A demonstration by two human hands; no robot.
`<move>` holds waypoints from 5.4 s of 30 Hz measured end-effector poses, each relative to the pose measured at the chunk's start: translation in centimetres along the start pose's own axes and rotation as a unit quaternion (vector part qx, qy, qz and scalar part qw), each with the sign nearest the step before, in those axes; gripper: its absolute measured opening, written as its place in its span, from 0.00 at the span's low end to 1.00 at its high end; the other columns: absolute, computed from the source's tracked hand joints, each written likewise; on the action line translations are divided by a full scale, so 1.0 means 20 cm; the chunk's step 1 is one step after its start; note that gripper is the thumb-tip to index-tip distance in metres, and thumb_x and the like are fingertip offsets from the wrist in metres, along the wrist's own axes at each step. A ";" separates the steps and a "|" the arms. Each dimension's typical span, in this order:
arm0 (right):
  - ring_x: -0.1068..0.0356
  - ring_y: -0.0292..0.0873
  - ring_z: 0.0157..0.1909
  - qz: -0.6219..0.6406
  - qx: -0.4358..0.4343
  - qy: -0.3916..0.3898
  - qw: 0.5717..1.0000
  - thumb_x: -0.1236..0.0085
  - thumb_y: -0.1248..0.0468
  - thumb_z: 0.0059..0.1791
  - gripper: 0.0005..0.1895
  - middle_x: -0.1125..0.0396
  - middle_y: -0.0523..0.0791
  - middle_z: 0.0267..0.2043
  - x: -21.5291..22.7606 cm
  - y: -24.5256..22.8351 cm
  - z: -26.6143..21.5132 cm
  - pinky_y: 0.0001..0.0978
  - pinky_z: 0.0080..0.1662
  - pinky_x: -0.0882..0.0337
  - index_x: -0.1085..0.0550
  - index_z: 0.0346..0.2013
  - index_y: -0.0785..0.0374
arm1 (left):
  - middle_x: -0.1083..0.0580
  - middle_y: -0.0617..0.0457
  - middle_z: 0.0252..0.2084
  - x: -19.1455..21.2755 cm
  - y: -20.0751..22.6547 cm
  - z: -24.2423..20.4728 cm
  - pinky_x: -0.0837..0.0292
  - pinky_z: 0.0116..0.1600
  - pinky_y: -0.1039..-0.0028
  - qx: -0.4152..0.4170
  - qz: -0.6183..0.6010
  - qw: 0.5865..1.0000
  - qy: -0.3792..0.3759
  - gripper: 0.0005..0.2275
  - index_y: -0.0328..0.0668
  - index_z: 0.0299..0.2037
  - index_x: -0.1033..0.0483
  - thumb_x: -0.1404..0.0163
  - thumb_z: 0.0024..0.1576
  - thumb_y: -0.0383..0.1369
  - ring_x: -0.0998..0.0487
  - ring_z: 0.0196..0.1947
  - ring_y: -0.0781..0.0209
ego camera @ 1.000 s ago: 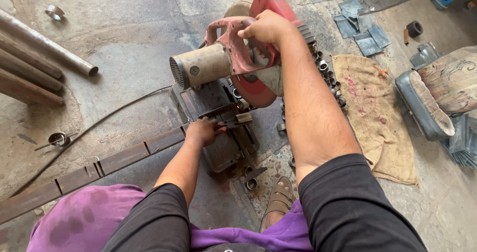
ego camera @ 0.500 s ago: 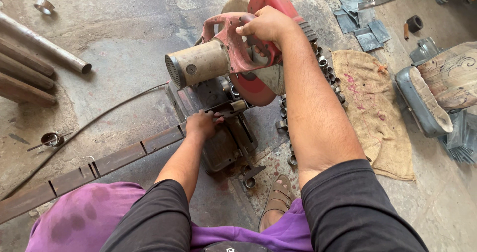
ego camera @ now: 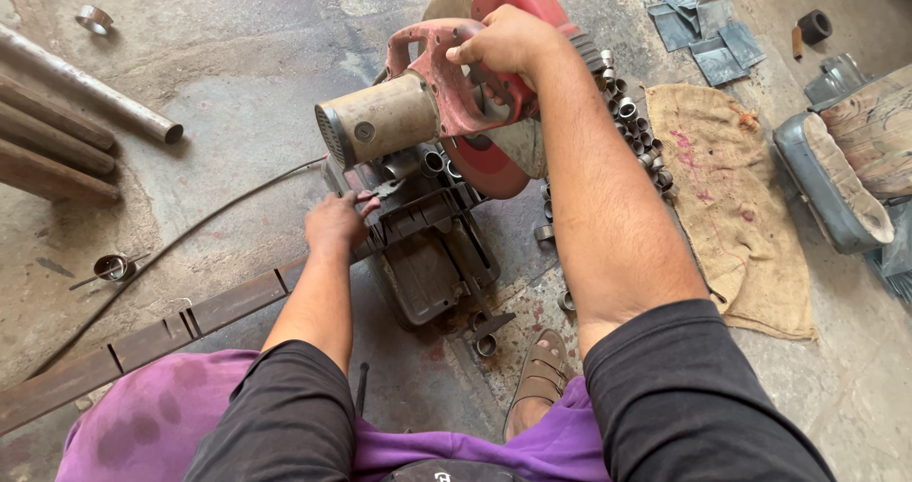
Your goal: The person uses a chop saw to cut a metal pipe into small cylindrical segments. They repeatedly position the pipe, lower the saw blade to cut, and then lift the blade to reposition the pipe for the next cut.
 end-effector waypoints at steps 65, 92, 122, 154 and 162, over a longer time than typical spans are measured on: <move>0.25 0.41 0.31 -0.056 0.041 0.006 0.998 0.30 0.54 0.46 0.19 0.24 0.46 0.33 0.05 -0.10 0.08 0.38 0.34 0.27 0.21 0.42 0.65 | 0.24 0.41 0.52 -0.34 0.45 -0.02 0.25 0.54 0.58 -0.081 -0.063 0.993 -0.057 0.19 0.40 0.54 0.30 0.49 0.60 0.46 0.22 0.54 0.43; 0.29 0.37 0.22 0.048 0.046 0.016 0.998 0.35 0.61 0.45 0.10 0.28 0.43 0.24 -0.08 0.05 -0.29 0.35 0.27 0.29 0.22 0.34 0.66 | 0.21 0.39 0.46 -0.31 0.43 -0.01 0.25 0.50 0.53 -0.064 -0.100 0.992 -0.050 0.26 0.39 0.50 0.28 0.53 0.60 0.58 0.21 0.50 0.39; 0.30 0.37 0.19 0.102 0.059 0.018 0.993 0.36 0.60 0.47 0.12 0.30 0.43 0.21 -0.12 0.10 -0.35 0.33 0.24 0.30 0.23 0.34 0.68 | 0.22 0.39 0.49 -0.28 0.41 -0.01 0.26 0.53 0.52 -0.040 -0.106 0.991 -0.065 0.26 0.41 0.51 0.27 0.50 0.59 0.57 0.22 0.52 0.38; 0.32 0.36 0.18 0.131 0.055 0.037 0.989 0.34 0.59 0.46 0.14 0.31 0.43 0.20 -0.13 0.13 -0.40 0.32 0.23 0.32 0.24 0.35 0.68 | 0.22 0.39 0.49 -0.30 0.40 -0.01 0.25 0.52 0.51 -0.035 -0.101 0.993 -0.055 0.27 0.42 0.52 0.28 0.50 0.57 0.57 0.22 0.52 0.37; 0.32 0.36 0.18 0.138 0.051 0.040 0.988 0.34 0.59 0.46 0.14 0.31 0.42 0.20 -0.14 0.14 -0.41 0.32 0.23 0.32 0.25 0.36 0.67 | 0.22 0.40 0.50 -0.32 0.40 0.00 0.25 0.54 0.52 -0.033 -0.098 0.992 -0.076 0.28 0.42 0.53 0.29 0.48 0.56 0.58 0.22 0.53 0.39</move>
Point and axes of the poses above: each hand's wrist, its own z-axis towards the middle knuckle, its own x-axis out of the back of the hand, y = z × x, the point moved 9 cm from there along z, towards the middle knuckle
